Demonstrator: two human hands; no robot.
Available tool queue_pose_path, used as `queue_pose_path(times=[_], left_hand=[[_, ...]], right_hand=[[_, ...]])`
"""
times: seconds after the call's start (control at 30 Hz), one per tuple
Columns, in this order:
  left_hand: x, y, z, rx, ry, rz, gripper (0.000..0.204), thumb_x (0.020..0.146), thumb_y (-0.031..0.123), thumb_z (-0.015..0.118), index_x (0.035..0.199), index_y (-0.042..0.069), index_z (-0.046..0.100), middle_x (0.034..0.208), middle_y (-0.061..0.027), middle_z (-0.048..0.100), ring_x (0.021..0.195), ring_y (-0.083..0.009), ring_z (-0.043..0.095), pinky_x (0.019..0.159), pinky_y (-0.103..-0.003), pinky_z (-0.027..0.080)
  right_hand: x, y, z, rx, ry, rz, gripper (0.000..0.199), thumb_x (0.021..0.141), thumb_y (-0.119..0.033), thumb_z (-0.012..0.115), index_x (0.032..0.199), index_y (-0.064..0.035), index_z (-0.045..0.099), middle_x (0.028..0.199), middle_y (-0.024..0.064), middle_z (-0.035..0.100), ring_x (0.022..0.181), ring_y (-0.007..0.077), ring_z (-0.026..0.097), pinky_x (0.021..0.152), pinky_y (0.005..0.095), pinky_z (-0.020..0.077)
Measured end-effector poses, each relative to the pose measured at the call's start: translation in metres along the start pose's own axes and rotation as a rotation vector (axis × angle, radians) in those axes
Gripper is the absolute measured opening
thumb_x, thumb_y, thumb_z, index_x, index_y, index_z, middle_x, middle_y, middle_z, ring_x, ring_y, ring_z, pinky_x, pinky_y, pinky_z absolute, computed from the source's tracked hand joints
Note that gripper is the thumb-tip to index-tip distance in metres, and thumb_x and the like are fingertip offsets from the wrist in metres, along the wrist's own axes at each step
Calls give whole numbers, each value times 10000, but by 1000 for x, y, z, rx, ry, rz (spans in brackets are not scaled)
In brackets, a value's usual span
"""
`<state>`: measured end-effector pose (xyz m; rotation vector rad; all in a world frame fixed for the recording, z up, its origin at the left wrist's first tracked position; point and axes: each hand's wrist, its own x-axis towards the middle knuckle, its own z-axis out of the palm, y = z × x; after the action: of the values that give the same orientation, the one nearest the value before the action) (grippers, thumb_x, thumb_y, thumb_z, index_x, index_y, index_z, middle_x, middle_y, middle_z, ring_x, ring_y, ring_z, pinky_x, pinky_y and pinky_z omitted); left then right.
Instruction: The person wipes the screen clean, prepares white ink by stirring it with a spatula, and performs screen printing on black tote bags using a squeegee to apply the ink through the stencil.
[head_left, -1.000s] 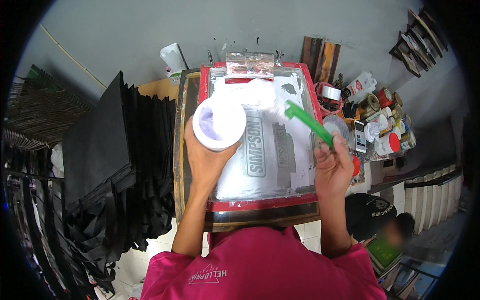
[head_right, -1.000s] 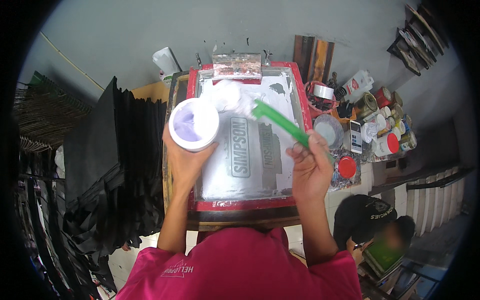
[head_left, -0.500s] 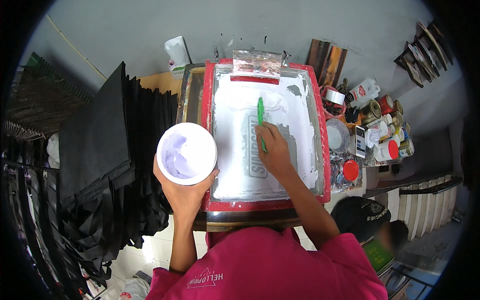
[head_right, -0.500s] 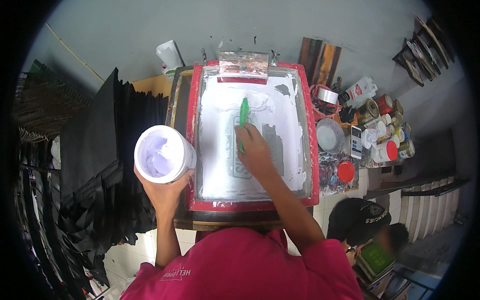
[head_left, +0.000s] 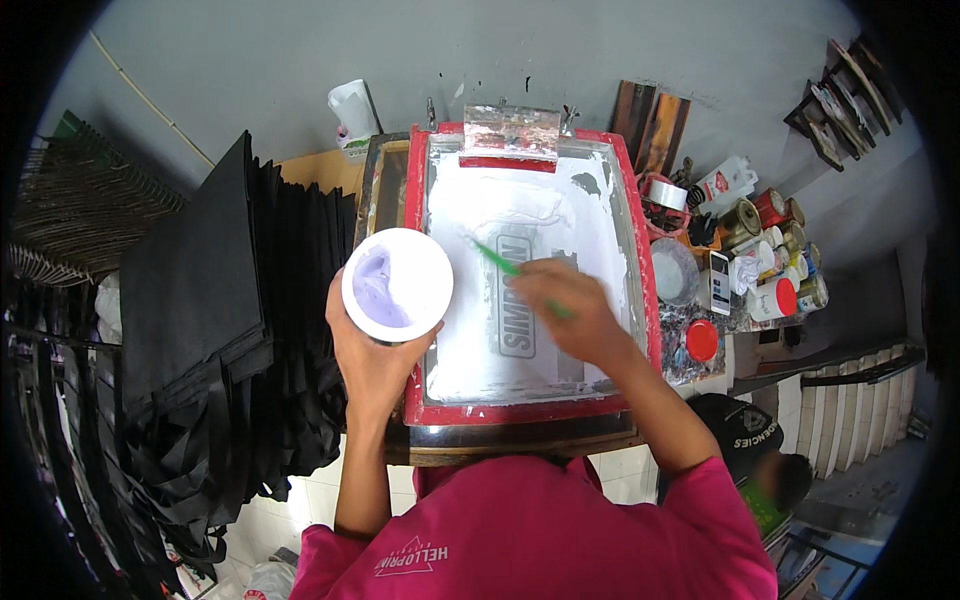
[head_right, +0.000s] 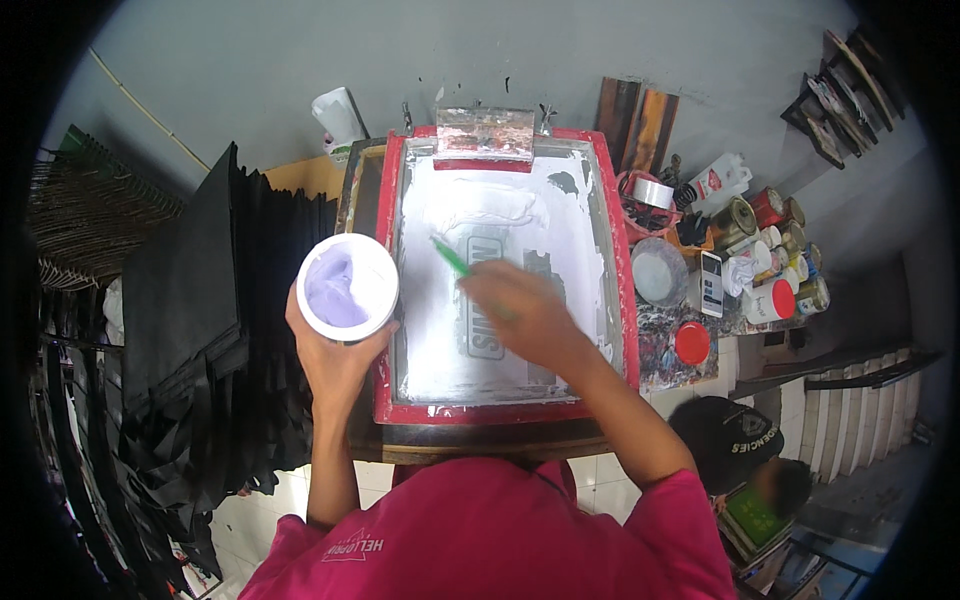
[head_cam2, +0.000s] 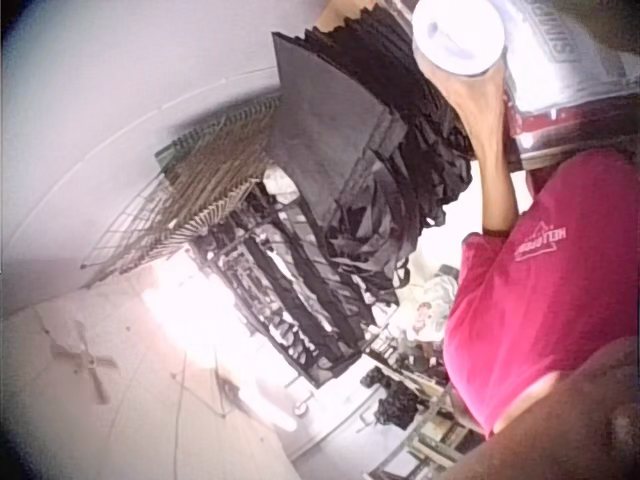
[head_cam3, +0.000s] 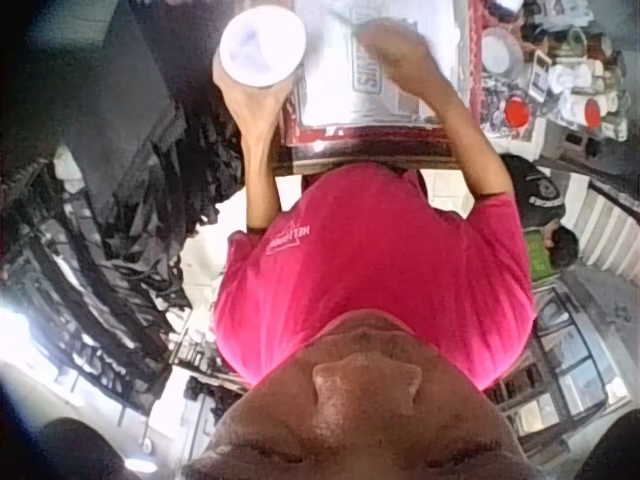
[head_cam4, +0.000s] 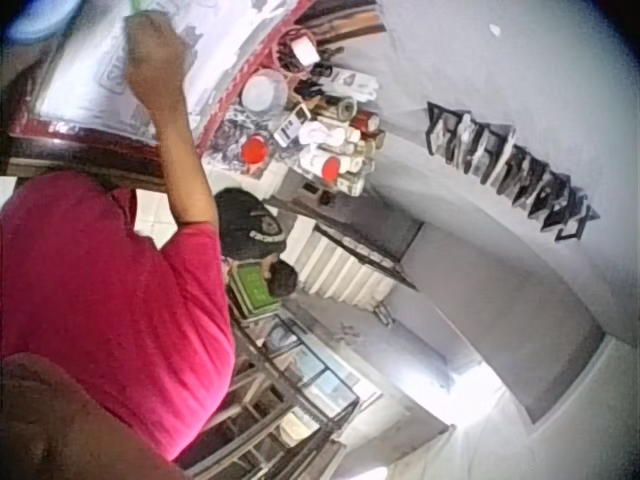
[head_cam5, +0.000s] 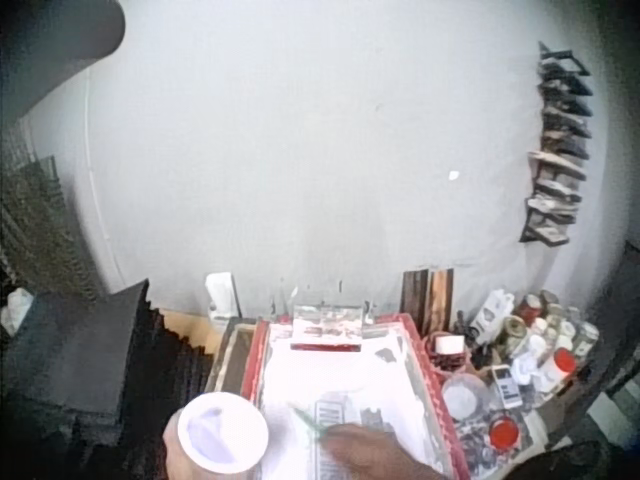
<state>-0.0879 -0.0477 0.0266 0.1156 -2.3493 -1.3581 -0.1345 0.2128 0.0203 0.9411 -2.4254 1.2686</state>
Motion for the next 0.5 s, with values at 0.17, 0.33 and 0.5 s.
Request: queue_pose_path(times=[0.17, 0.33, 0.5], left_hand=[[11, -17, 18, 177, -19, 141, 1137, 568, 187, 989, 1481, -15, 342, 1435, -221, 490, 1317, -326, 537, 1133, -421, 412], [20, -42, 28, -5, -43, 399, 1161, 575, 197, 999, 1492, -13, 319, 1467, -237, 466, 1359, -334, 503, 1171, -441, 383], [39, -24, 24, -100, -237, 699, 1177, 577, 189, 1002, 1514, 44, 306, 1510, -251, 437, 1399, -372, 477, 1199, -504, 347]], right_hand=[[-6, -42, -74, 544, 494, 362, 133, 941, -47, 667, 1025, 48, 706, 1008, 201, 709, 788, 265, 729, 731, 388, 610], [-6, -75, -117, 715, 320, 129, 124, 936, 32, 638, 1032, 87, 692, 941, 233, 692, 750, 301, 731, 647, 423, 614], [27, -86, -93, 104, -74, -295, 248, 807, 31, 734, 1053, -6, 731, 1073, 178, 725, 829, 287, 742, 692, 381, 603]])
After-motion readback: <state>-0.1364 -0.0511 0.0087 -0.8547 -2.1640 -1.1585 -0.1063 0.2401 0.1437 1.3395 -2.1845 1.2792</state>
